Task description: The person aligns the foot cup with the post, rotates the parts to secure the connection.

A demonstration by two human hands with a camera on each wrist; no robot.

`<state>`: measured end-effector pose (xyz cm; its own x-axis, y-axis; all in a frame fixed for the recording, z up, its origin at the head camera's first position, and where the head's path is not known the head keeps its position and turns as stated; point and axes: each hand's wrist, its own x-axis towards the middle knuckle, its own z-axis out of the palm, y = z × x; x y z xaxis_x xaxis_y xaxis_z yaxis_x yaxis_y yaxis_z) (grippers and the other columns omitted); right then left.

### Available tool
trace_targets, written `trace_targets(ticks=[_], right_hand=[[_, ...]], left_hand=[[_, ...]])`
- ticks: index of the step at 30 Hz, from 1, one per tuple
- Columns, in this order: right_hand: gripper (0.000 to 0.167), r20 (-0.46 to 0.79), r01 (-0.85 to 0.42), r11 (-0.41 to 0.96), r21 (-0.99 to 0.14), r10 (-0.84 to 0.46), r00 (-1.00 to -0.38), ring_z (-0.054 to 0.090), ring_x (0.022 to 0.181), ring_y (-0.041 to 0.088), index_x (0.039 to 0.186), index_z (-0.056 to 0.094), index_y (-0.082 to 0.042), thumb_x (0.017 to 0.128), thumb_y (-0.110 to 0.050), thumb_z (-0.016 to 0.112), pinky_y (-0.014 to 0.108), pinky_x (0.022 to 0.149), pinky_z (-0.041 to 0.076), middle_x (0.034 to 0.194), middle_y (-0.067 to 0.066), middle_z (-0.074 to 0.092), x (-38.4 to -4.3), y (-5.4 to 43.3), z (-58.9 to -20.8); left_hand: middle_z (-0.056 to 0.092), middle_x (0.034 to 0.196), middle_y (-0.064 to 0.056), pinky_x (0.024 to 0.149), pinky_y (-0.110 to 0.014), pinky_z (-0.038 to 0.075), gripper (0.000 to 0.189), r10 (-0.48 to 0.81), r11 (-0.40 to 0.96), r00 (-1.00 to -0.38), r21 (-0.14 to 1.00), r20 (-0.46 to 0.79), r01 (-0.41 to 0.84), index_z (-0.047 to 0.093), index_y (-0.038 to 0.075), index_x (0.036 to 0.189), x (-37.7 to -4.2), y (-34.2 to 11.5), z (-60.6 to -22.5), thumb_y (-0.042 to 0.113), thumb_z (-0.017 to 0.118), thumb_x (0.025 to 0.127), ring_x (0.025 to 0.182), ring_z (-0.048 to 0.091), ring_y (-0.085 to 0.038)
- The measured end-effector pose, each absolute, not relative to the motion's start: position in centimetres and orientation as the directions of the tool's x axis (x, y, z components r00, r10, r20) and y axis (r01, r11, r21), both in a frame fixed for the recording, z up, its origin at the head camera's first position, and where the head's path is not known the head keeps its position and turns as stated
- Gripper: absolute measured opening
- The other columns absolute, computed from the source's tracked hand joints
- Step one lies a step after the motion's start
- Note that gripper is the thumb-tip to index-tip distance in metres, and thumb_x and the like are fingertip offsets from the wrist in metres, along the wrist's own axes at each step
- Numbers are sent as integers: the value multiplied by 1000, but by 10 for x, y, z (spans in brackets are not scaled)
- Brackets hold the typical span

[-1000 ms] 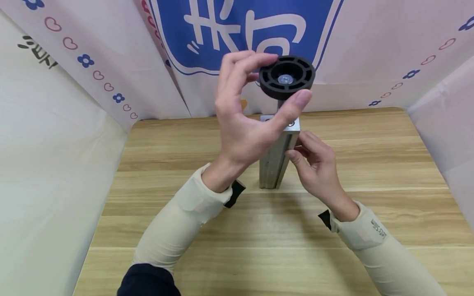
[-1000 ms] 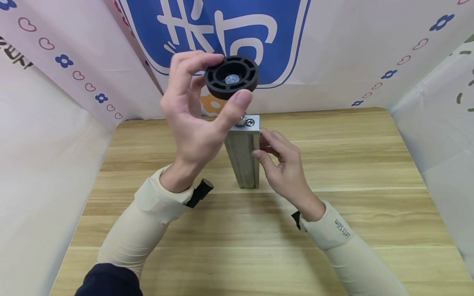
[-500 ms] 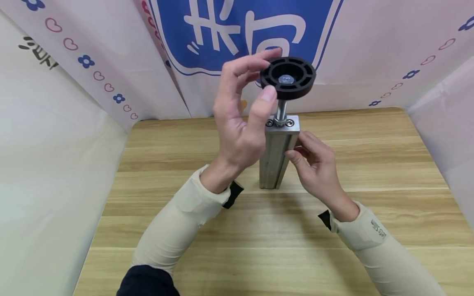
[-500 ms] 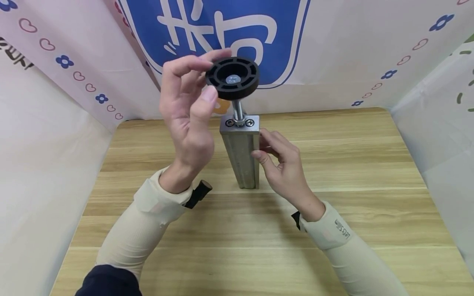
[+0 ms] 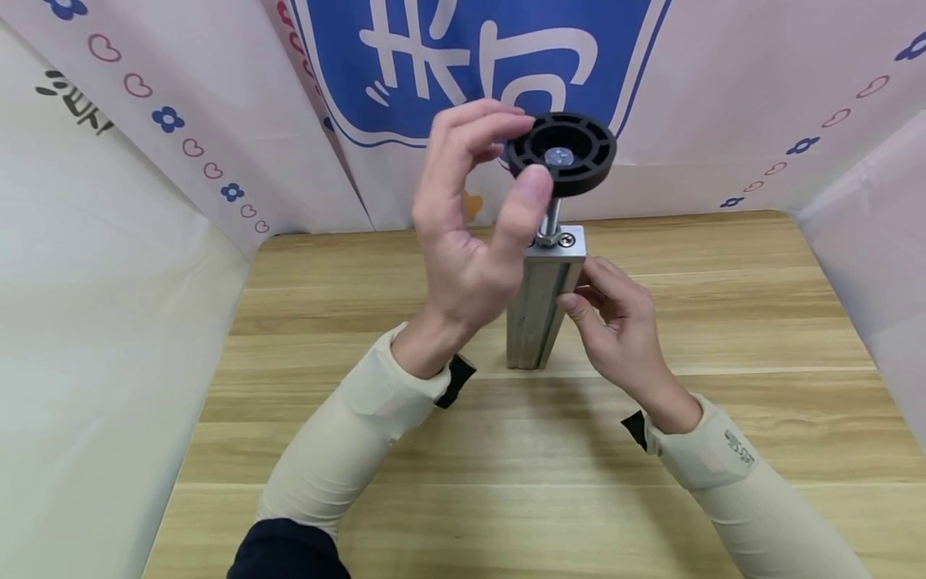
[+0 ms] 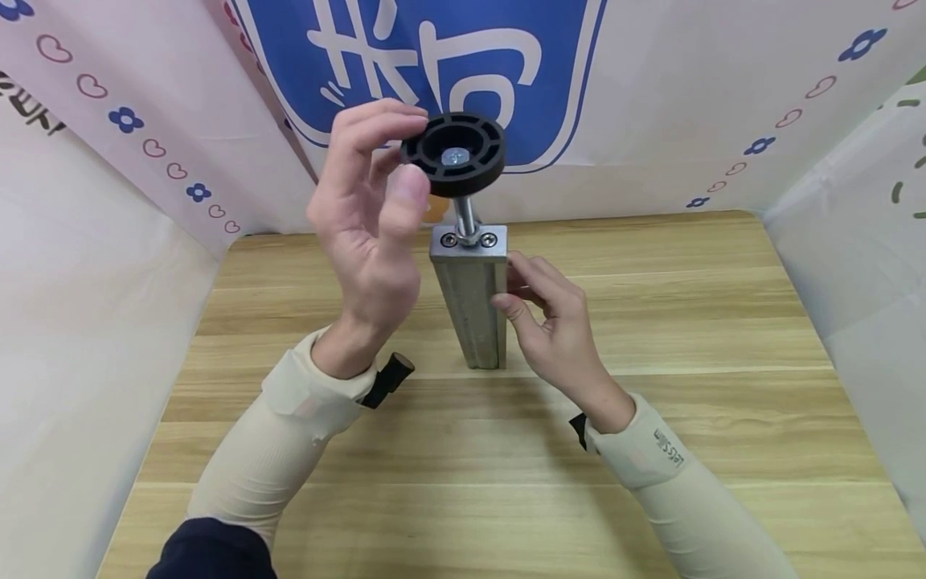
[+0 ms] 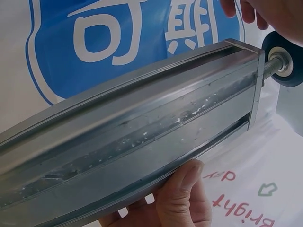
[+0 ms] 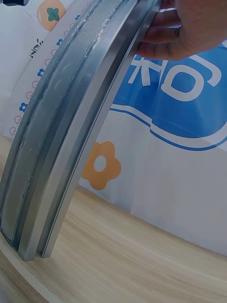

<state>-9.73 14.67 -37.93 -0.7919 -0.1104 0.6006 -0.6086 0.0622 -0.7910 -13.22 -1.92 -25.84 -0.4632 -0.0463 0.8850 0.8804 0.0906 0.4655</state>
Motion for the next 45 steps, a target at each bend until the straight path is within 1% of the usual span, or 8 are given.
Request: trace_targets(ticks=[6, 15, 20, 26, 31, 34, 38, 45], right_hand=[[47, 616, -623, 41, -781, -112, -780, 67, 96, 9, 134, 64, 11, 100, -21, 68, 22, 88, 62, 113, -9, 72, -98, 147, -381], [51, 622, -630, 48, -775, -114, -775, 66, 95, 9, 136, 64, 10, 100, -26, 67, 23, 88, 62, 114, -9, 72, -98, 147, -382], [52, 623, -630, 39, -776, -110, -774, 66, 95, 9, 136, 64, 10, 99, -26, 68, 23, 87, 62, 113, -9, 72, -99, 146, -381], [43, 607, -613, 42, -789, -102, -788, 67, 96, 9, 133, 65, 11, 99, -16, 69, 23, 88, 62, 112, -9, 72, -97, 145, -379], [39, 596, -603, 55, -796, -101, -797, 68, 98, 9, 132, 66, 11, 99, -10, 68, 22, 88, 62, 113, -9, 72, -97, 145, -379], [38, 593, -600, 59, -798, -101, -799, 68, 99, 9, 132, 66, 11, 99, -8, 68, 22, 88, 62, 114, -9, 72, -97, 146, -379], [39, 594, -602, 63, -796, -103, -798, 68, 99, 9, 131, 66, 11, 99, -10, 68, 22, 89, 62, 114, -9, 72, -97, 146, -379], [42, 598, -605, 68, -793, -102, -795, 68, 99, 9, 132, 66, 11, 100, -15, 68, 22, 90, 62, 115, -10, 72, -96, 146, -379]], left_hand=[[60, 120, -25, 96, -28, 45, 49, -32, 128, -489, 489, 871, 863, 70, -8, 117, -130, -17, -255, 24, 72, 80, 119, 52, -14], [52, 116, -20, 94, -26, 45, 58, -18, 162, -498, 494, 867, 854, 70, -8, 121, -130, -14, -253, 17, 90, 72, 117, 44, -3], [62, 117, -25, 97, -27, 49, 59, -14, 148, -492, 488, 871, 860, 64, -12, 125, -131, -15, -254, 17, 82, 78, 115, 52, -7], [63, 120, -31, 99, -32, 51, 51, -19, 69, -505, 505, 863, 860, 50, -17, 123, -131, -16, -259, 18, 60, 88, 110, 67, -26], [63, 123, -35, 100, -34, 52, 35, 6, 38, -471, 471, 882, 881, 53, -16, 116, -132, -17, -260, 11, 48, 93, 114, 66, -37], [60, 126, -35, 103, -34, 52, 33, -9, 43, -460, 460, 888, 887, 55, -14, 115, -133, -16, -260, 10, 46, 94, 122, 59, -38], [53, 122, -35, 102, -36, 53, 32, -59, 40, -426, 428, 903, 903, 52, -15, 118, -136, -16, -261, 6, 47, 94, 119, 53, -41], [58, 114, -37, 97, -39, 56, 21, -81, 7, -366, 368, 927, 930, 59, -16, 107, -136, -18, -261, -2, 48, 95, 111, 58, -41]])
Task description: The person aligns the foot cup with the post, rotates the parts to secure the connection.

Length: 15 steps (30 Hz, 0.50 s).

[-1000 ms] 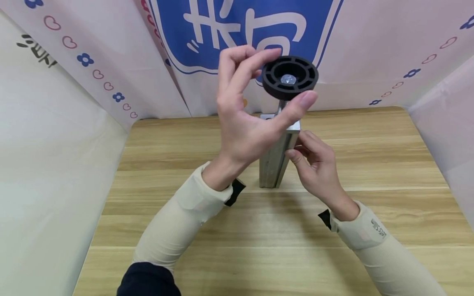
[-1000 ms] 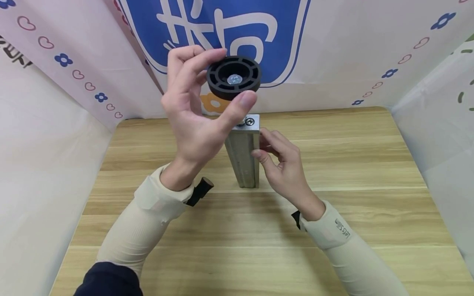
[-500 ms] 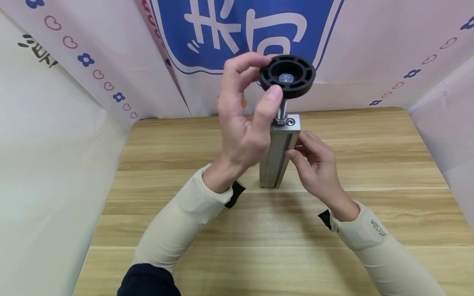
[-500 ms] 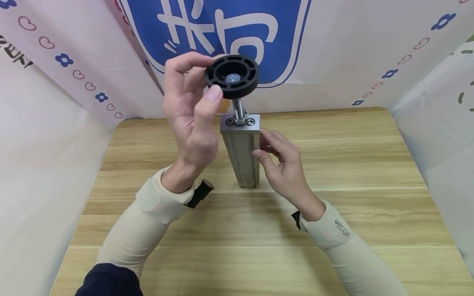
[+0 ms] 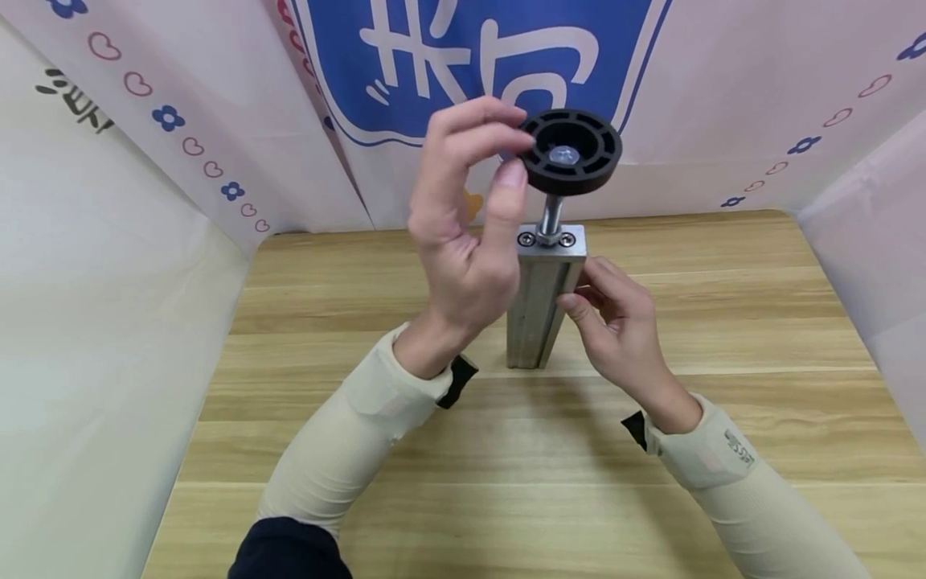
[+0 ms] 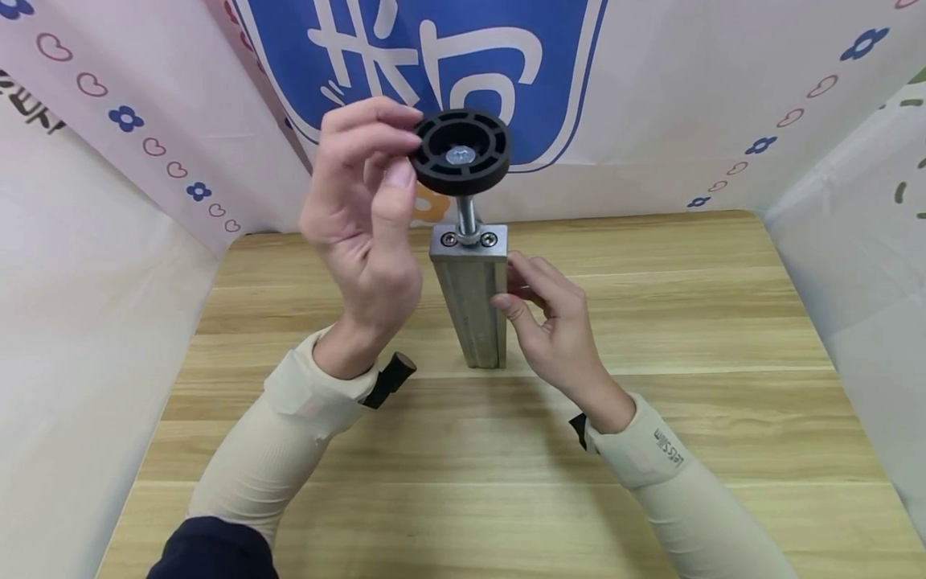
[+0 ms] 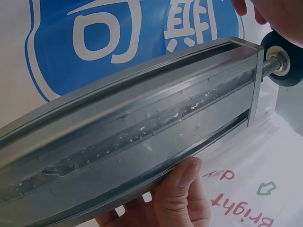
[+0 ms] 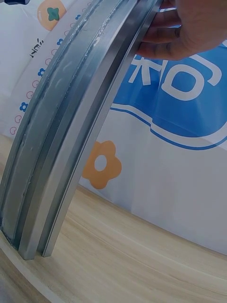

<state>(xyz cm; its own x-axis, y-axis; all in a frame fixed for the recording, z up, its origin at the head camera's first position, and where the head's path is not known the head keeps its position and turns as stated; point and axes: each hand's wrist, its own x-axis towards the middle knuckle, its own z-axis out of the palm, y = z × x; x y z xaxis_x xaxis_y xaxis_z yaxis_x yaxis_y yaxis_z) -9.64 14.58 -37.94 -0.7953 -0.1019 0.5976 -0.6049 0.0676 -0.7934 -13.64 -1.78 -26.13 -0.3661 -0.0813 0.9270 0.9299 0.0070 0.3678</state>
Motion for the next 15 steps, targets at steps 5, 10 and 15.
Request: trace_targets(ticks=[5, 10, 15], right_hand=[[42, 596, -604, 68, -794, -106, -796, 68, 100, 9, 133, 66, 10, 100, -16, 68, 22, 89, 62, 116, -10, 72, -97, 146, -380], [45, 598, -605, 51, -794, -106, -794, 68, 99, 9, 132, 65, 11, 100, -19, 68, 22, 89, 62, 114, -10, 71, -96, 146, -380], [50, 608, -614, 33, -788, -107, -786, 67, 97, 9, 133, 64, 12, 99, -24, 68, 22, 88, 62, 113, -10, 71, -97, 146, -381]], left_hand=[[64, 111, -35, 96, -37, 53, 25, -86, 71, -367, 373, 926, 925, 64, -15, 103, -134, -20, -258, 4, 52, 93, 108, 61, -42], [64, 115, -30, 96, -34, 48, 38, -83, 131, -400, 408, 913, 903, 68, -12, 109, -132, -19, -257, 18, 61, 86, 112, 58, -36], [57, 120, -29, 103, -34, 49, 48, -50, 114, -441, 444, 896, 889, 69, -12, 116, -132, -17, -255, 20, 73, 80, 120, 53, -24]])
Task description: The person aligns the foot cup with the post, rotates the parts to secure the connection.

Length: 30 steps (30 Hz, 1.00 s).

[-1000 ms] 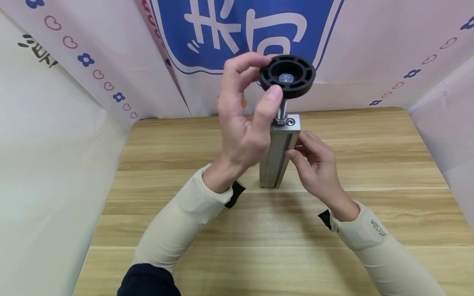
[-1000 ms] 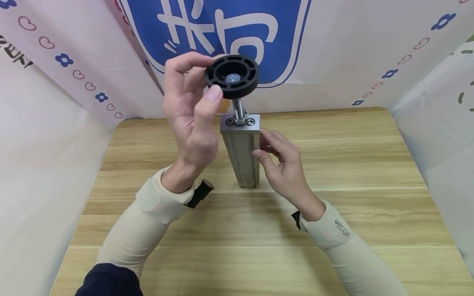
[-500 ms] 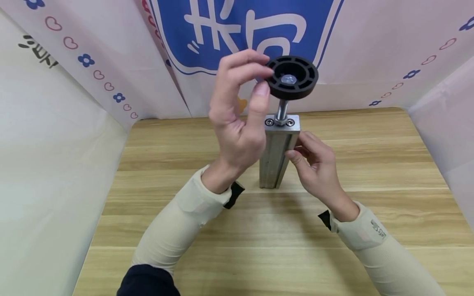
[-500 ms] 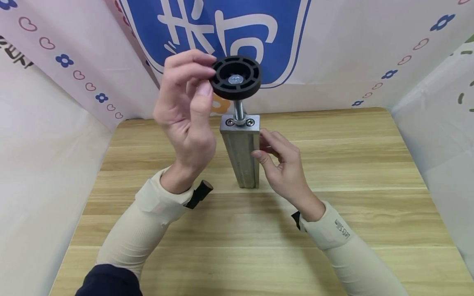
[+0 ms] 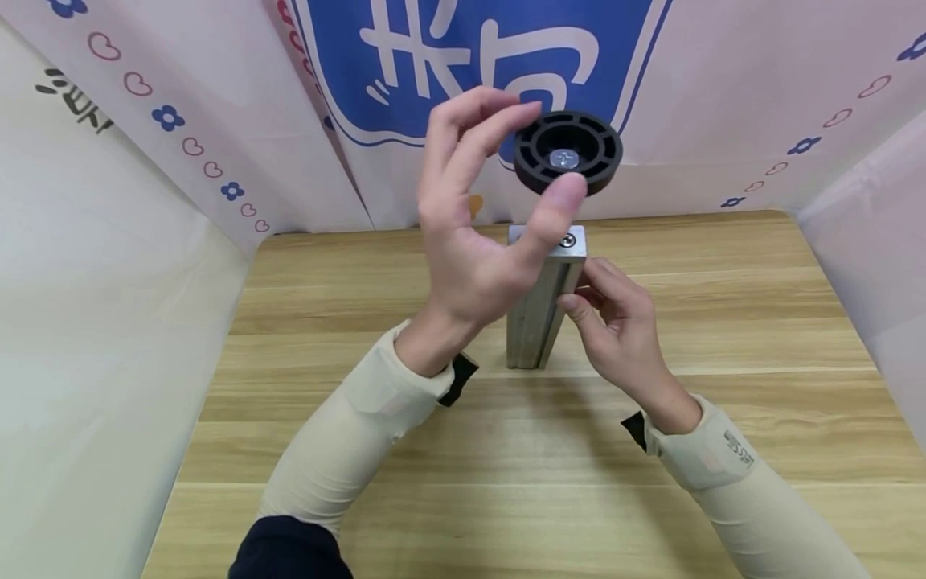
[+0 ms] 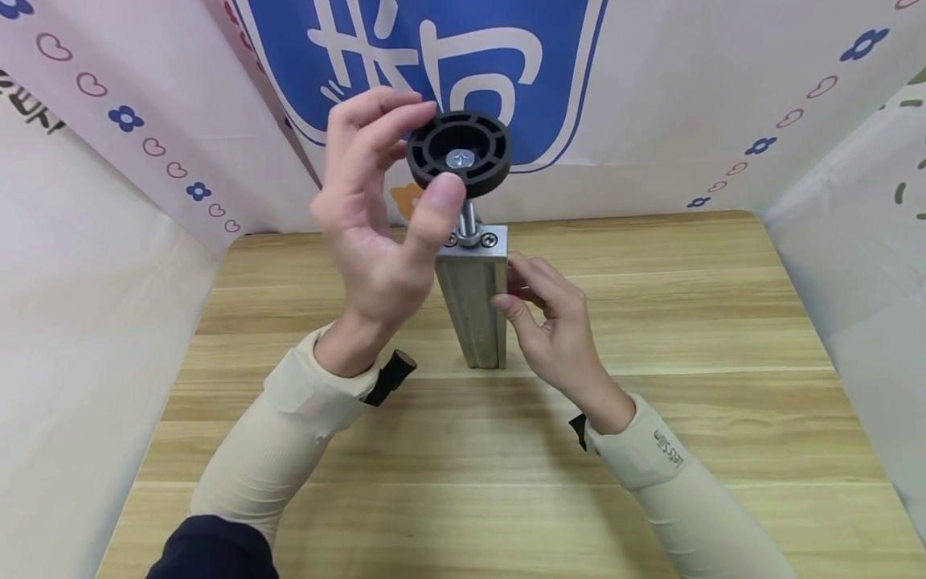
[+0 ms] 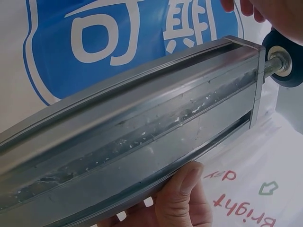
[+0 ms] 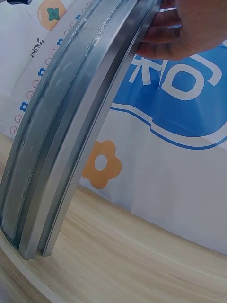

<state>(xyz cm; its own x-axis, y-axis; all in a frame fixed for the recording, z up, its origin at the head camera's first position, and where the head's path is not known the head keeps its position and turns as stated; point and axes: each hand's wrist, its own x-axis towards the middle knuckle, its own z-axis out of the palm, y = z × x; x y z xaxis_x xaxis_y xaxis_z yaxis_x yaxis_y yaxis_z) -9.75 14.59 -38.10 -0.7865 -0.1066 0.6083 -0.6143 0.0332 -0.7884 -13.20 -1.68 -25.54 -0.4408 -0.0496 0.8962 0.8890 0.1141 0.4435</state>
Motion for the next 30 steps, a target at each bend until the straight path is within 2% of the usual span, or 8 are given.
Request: trace_targets(ticks=[4, 7, 10, 16, 25, 30], right_hand=[[54, 618, -624, 33, -781, -109, -779, 66, 95, 9, 135, 63, 12, 99, -27, 68, 22, 88, 62, 113, -10, 71, -98, 146, -382], [54, 622, -629, 35, -777, -112, -775, 66, 94, 9, 135, 63, 12, 99, -29, 68, 22, 88, 62, 113, -10, 71, -98, 146, -383], [55, 626, -632, 32, -774, -112, -772, 66, 94, 9, 135, 63, 12, 99, -29, 67, 22, 87, 62, 112, -9, 71, -99, 146, -384], [55, 628, -633, 22, -774, -107, -771, 66, 93, 9, 134, 64, 12, 99, -29, 68, 22, 87, 62, 111, -8, 71, -99, 146, -384], [47, 608, -614, 44, -788, -100, -788, 68, 96, 9, 133, 65, 11, 99, -20, 69, 22, 87, 62, 111, -9, 71, -98, 146, -382], [44, 604, -610, 57, -790, -99, -791, 68, 97, 9, 133, 66, 11, 99, -18, 68, 22, 87, 62, 112, -10, 71, -97, 146, -381]], left_hand=[[54, 119, -25, 107, -31, 45, 57, -32, 147, -459, 458, 888, 876, 69, -11, 120, -131, -15, -254, 16, 86, 72, 122, 48, -14], [53, 115, -22, 102, -27, 44, 61, -26, 175, -478, 475, 878, 863, 70, -10, 121, -131, -14, -254, 16, 92, 70, 118, 46, -7], [56, 112, -21, 95, -25, 45, 62, -22, 180, -486, 482, 874, 858, 69, -10, 122, -132, -13, -254, 17, 91, 71, 113, 48, -5], [67, 116, -25, 100, -29, 49, 61, -20, 139, -484, 482, 875, 865, 59, -14, 128, -133, -14, -257, 18, 78, 79, 114, 59, -14], [64, 117, -32, 97, -34, 54, 45, -23, 32, -501, 502, 865, 864, 50, -18, 118, -132, -15, -261, 17, 55, 89, 104, 70, -34], [63, 122, -37, 99, -36, 54, 38, 4, -12, -481, 481, 877, 877, 47, -18, 118, -134, -16, -262, 11, 47, 93, 110, 70, -42]])
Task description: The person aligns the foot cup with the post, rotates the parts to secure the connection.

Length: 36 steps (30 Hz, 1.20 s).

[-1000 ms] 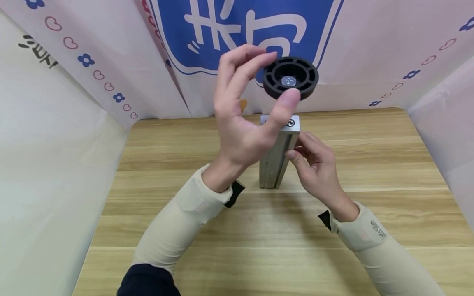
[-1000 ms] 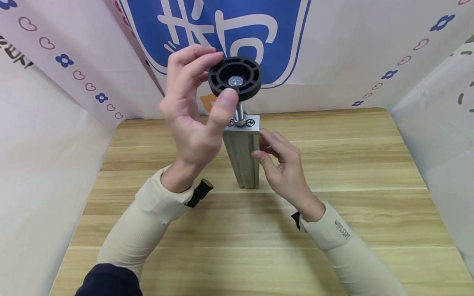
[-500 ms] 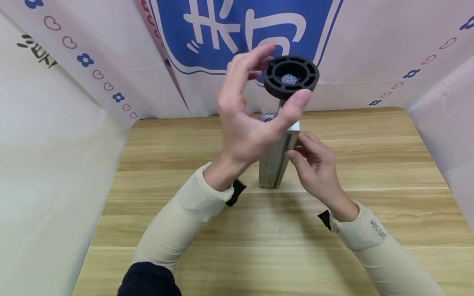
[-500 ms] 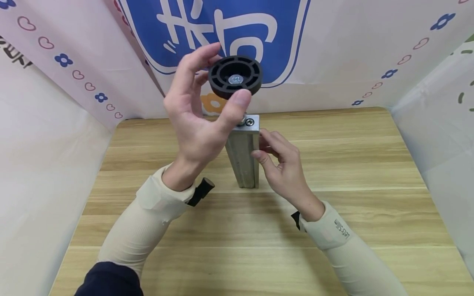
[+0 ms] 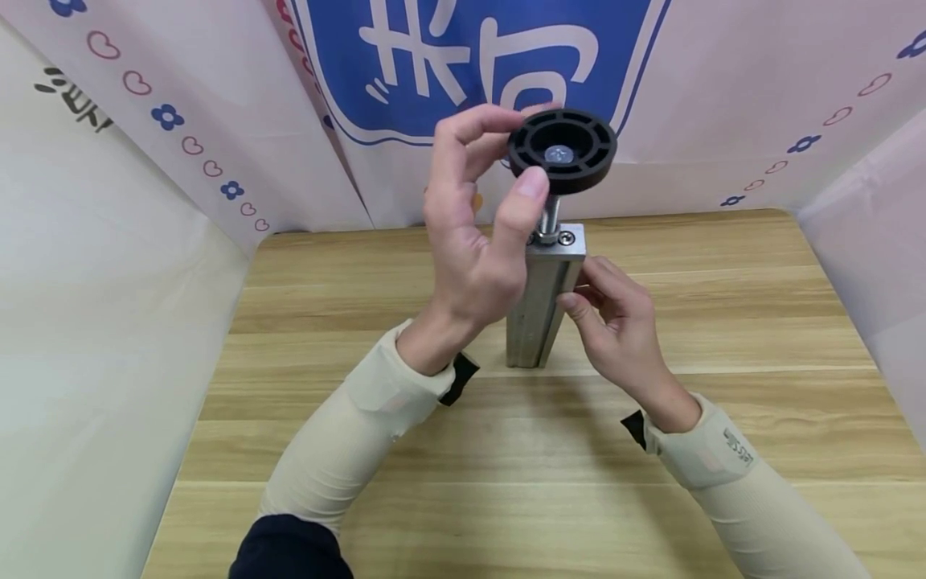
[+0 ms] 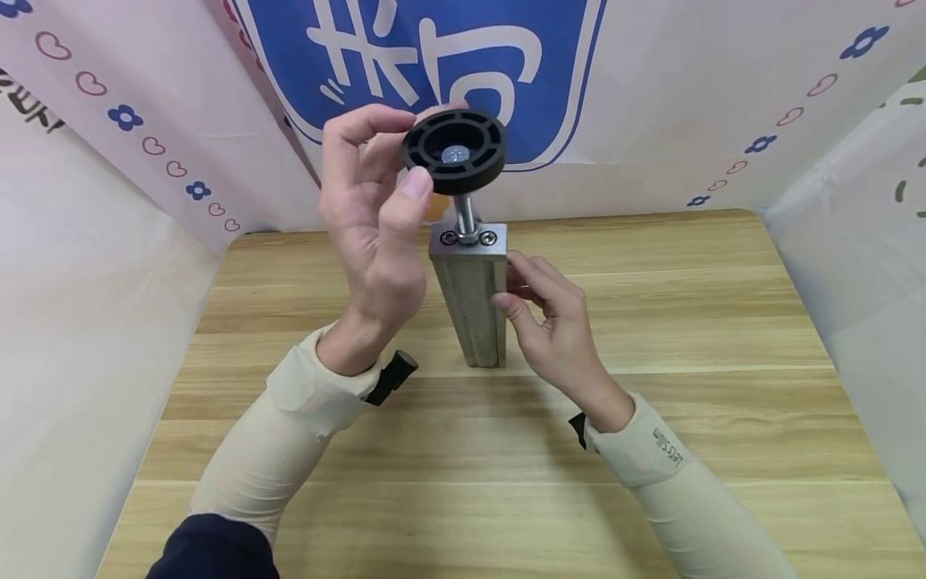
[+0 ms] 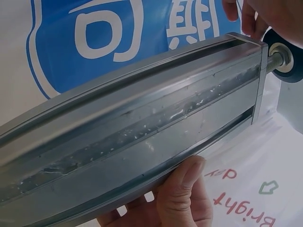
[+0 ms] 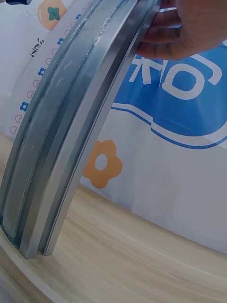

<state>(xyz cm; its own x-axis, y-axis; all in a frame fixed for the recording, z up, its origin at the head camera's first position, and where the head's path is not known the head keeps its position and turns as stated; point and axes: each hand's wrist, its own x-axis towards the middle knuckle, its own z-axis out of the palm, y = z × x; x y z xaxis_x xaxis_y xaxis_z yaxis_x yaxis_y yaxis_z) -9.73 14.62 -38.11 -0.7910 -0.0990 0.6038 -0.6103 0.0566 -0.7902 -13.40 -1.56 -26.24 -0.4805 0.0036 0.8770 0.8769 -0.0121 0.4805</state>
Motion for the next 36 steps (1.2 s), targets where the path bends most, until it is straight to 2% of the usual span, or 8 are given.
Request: trace_targets(ticks=[6, 16, 19, 26, 30, 36], right_hand=[[43, 601, -609, 72, -790, -104, -793, 68, 97, 9, 132, 66, 10, 99, -17, 69, 22, 87, 62, 113, -9, 72, -98, 146, -381], [44, 598, -607, 80, -791, -110, -794, 68, 97, 9, 135, 66, 8, 100, -19, 68, 22, 87, 62, 114, -9, 72, -97, 146, -380], [44, 596, -605, 79, -792, -111, -795, 68, 98, 9, 135, 66, 8, 100, -19, 68, 22, 88, 62, 115, -7, 72, -97, 146, -380], [44, 596, -604, 77, -793, -108, -796, 68, 97, 9, 134, 66, 9, 100, -20, 68, 21, 88, 62, 115, -8, 72, -97, 146, -381], [43, 598, -607, 76, -791, -107, -794, 67, 97, 9, 133, 66, 9, 100, -19, 67, 21, 88, 62, 115, -9, 72, -97, 146, -381], [45, 601, -609, 73, -790, -106, -792, 68, 97, 9, 132, 66, 9, 100, -23, 66, 21, 87, 62, 114, -11, 72, -96, 146, -379]], left_hand=[[62, 123, -36, 102, -34, 50, 33, -15, 34, -459, 459, 888, 888, 52, -16, 117, -135, -18, -265, 7, 42, 97, 122, 60, -45], [62, 115, -34, 98, -37, 53, 27, -36, 51, -434, 435, 900, 899, 57, -15, 113, -137, -20, -266, 1, 42, 98, 114, 58, -45], [63, 115, -33, 99, -36, 53, 27, -34, 44, -444, 445, 895, 894, 58, -15, 113, -137, -21, -266, 1, 42, 99, 116, 60, -41], [63, 114, -32, 100, -37, 51, 31, -27, 68, -439, 440, 898, 896, 60, -14, 114, -137, -23, -265, 4, 42, 97, 114, 59, -41], [64, 113, -31, 99, -33, 50, 33, -28, 82, -435, 435, 900, 896, 61, -13, 115, -137, -22, -264, 6, 42, 96, 112, 59, -38], [65, 114, -28, 99, -30, 47, 38, -22, 109, -469, 468, 883, 877, 63, -12, 117, -135, -20, -262, 14, 49, 93, 110, 59, -31]])
